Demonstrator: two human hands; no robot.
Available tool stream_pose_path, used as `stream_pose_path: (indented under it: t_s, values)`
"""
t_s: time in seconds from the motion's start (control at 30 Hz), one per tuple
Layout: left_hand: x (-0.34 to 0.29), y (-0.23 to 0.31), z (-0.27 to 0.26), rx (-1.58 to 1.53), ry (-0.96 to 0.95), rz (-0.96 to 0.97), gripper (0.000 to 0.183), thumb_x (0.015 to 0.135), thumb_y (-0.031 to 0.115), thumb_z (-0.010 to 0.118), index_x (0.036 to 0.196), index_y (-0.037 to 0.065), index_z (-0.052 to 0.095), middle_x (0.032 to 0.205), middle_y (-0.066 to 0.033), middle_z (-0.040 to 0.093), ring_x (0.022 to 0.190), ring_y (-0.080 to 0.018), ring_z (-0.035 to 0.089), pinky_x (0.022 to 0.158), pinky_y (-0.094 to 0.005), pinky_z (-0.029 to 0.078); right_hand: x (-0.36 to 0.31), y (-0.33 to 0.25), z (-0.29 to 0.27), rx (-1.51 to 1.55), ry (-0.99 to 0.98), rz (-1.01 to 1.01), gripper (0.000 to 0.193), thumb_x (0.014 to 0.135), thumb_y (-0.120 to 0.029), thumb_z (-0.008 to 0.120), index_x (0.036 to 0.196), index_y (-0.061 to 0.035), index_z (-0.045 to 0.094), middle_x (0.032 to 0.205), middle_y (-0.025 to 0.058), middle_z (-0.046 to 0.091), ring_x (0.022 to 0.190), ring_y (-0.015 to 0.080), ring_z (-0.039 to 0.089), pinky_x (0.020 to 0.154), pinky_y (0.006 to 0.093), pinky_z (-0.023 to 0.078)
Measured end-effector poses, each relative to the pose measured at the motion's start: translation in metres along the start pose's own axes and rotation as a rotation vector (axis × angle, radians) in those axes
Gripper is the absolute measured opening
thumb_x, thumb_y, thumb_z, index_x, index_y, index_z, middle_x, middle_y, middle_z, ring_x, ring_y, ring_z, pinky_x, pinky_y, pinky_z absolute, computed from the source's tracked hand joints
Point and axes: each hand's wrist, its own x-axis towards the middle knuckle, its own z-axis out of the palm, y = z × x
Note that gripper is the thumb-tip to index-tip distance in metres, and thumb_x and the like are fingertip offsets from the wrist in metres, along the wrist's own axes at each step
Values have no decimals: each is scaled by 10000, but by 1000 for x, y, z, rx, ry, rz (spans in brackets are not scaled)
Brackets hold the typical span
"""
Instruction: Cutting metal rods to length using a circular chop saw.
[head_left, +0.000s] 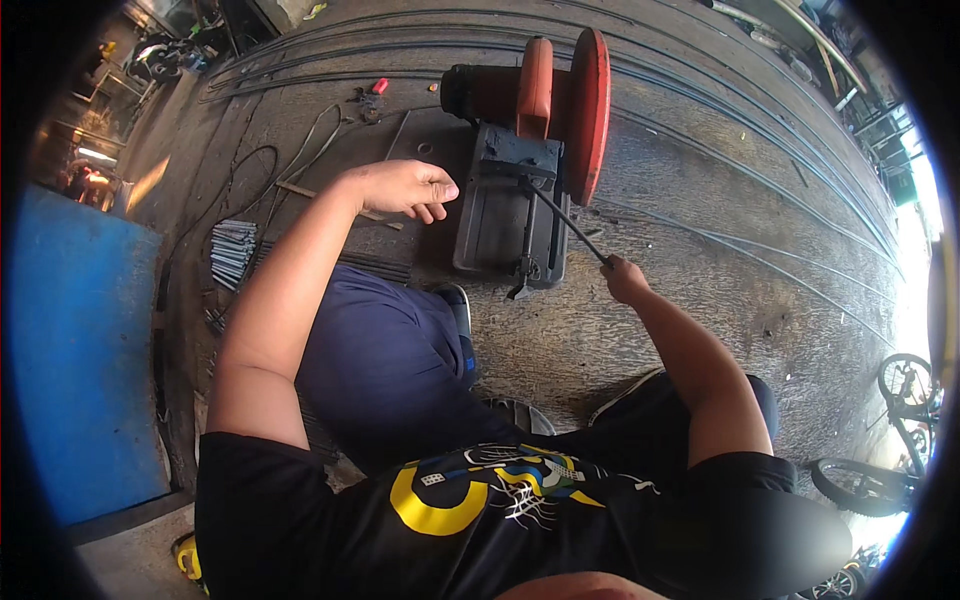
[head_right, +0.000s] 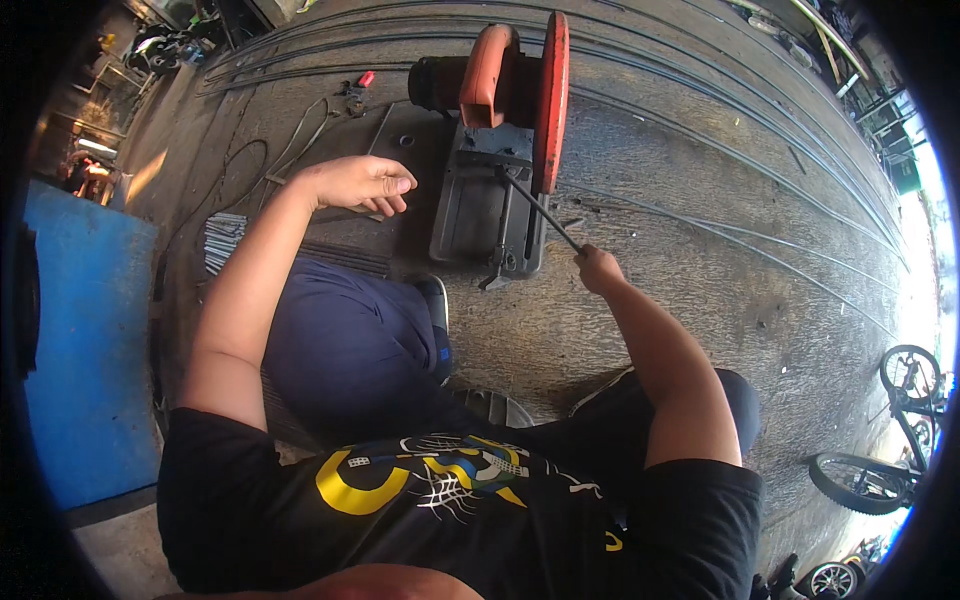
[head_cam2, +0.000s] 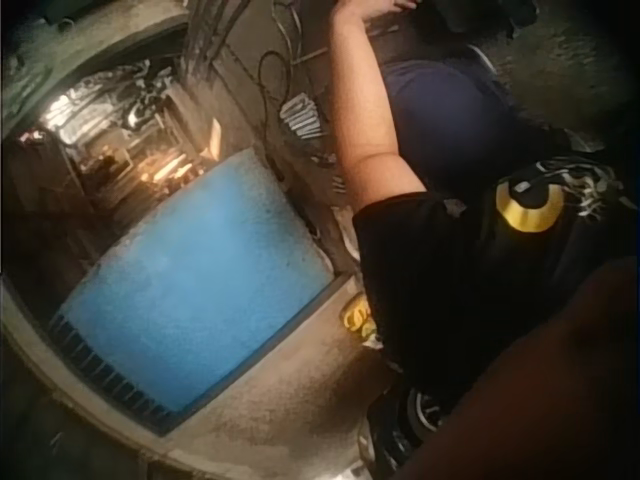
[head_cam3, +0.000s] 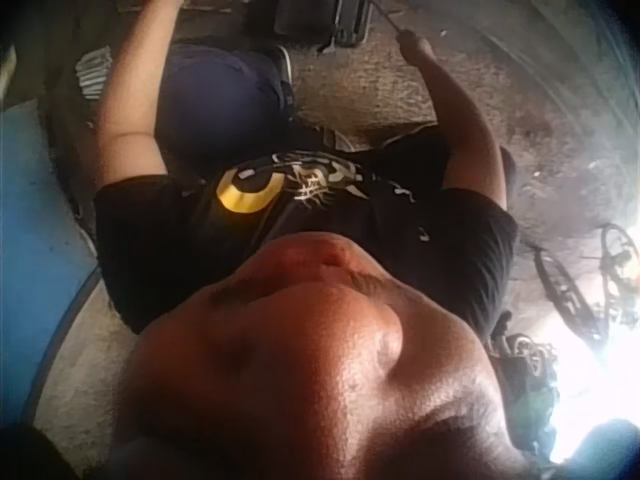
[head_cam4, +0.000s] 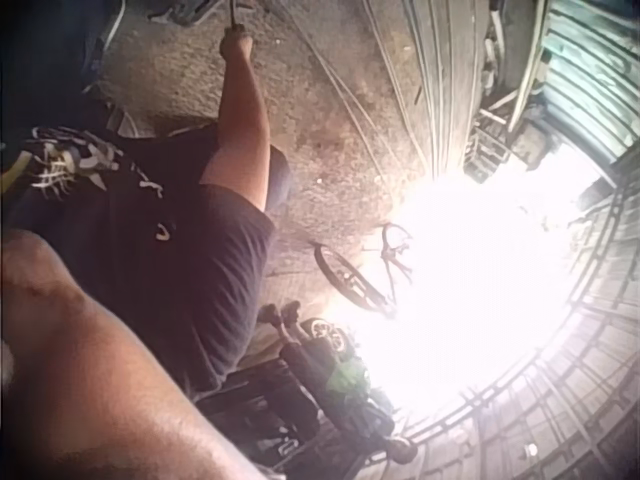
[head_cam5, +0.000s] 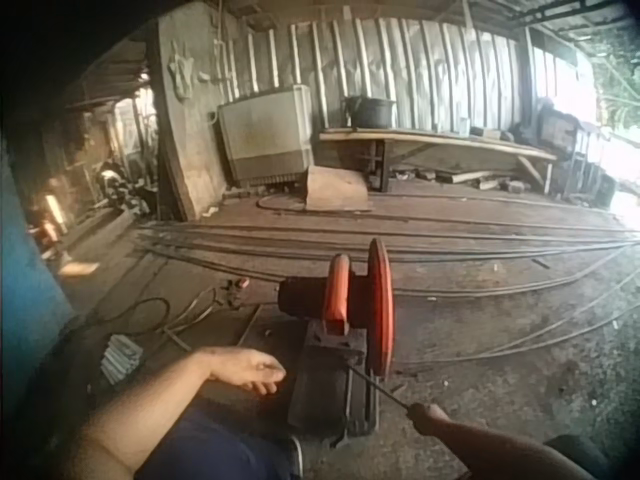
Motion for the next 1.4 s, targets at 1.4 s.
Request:
stream_pose_path:
  t_s: [1.4]
  values:
    - [-1, 3, 2, -2, -1, -58, 555, 965, 436, 502, 1332, 21, 461, 1106, -153, 631, 997, -208, 625, 851, -312, 504, -8, -36, -26, -69, -97, -30, 356, 913, -375, 525, 1043, -56, 615, 1018, 229, 641, 986, 406, 599, 846, 488, 466]
